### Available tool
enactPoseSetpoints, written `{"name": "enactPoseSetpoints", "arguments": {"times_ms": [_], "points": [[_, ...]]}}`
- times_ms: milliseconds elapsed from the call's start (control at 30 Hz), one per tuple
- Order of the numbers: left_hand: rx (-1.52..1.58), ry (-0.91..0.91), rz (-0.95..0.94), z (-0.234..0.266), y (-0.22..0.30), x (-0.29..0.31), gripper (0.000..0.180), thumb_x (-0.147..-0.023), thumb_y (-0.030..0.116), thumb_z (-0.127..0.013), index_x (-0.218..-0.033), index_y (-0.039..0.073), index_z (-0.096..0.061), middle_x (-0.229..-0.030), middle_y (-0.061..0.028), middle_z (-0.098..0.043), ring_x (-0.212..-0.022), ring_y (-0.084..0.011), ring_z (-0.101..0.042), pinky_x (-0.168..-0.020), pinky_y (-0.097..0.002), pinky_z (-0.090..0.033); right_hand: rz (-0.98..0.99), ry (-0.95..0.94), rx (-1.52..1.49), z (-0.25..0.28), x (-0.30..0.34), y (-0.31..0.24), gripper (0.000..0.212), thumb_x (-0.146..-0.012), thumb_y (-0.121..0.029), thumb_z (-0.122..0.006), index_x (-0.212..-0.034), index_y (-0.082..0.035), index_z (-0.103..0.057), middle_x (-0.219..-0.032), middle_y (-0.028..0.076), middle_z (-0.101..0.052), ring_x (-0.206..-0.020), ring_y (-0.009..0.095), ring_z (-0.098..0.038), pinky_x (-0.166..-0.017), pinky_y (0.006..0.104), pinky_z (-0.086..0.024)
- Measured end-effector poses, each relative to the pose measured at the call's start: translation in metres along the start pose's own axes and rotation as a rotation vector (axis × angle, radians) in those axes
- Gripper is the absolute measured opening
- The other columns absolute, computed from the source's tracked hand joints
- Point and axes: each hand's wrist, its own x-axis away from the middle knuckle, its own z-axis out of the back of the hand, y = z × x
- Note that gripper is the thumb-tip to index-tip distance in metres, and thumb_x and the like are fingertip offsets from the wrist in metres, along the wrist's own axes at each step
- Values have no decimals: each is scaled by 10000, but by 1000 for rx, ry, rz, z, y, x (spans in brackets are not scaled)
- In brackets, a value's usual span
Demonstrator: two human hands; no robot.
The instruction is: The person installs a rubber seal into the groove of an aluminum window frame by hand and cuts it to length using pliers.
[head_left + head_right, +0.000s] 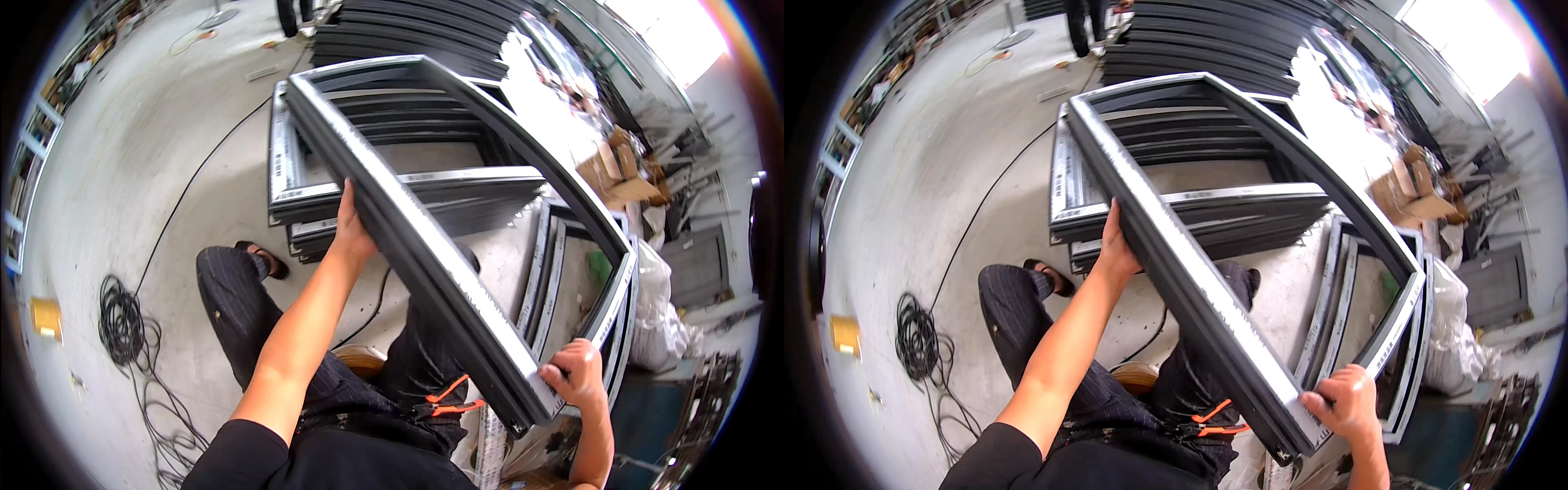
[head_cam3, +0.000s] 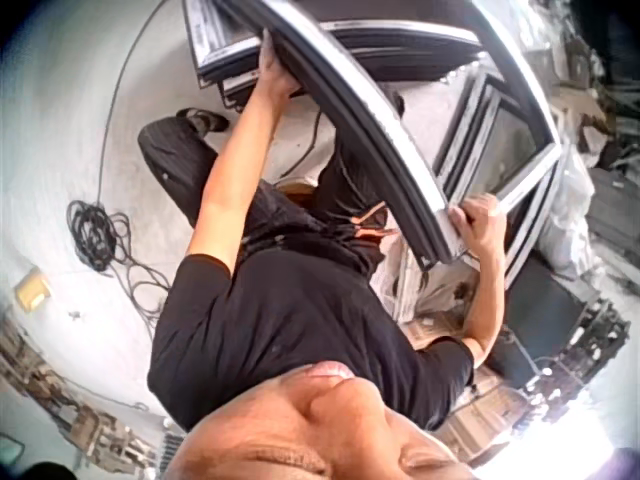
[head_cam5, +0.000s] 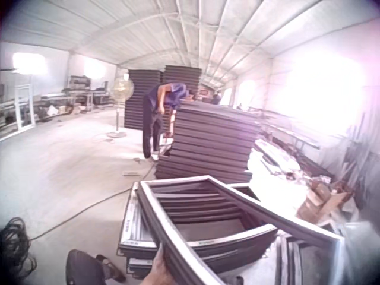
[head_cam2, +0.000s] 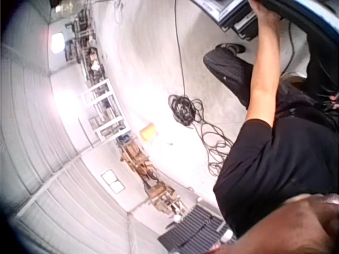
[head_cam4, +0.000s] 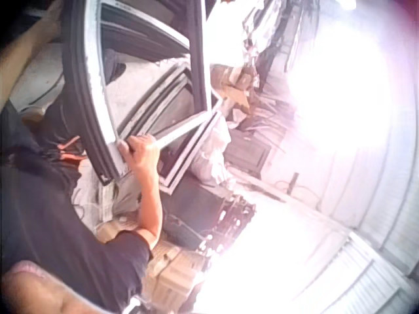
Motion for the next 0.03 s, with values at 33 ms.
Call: {"name": "enactPoseSetpoints", "arguments": {"times_ms": [33], "points": [[1,-18,41,-1,-17,-11,694,-854,658,-525,-1299,125,-534,-1245,-117,-599,-1174,-297,-553,-1027,-507,-416,-68,-5,-11,-1,21,2,409,-705,-396,-744,-523,-58,-606,-456,102,-494,-470,310,-533,-523,410,-395]]}}
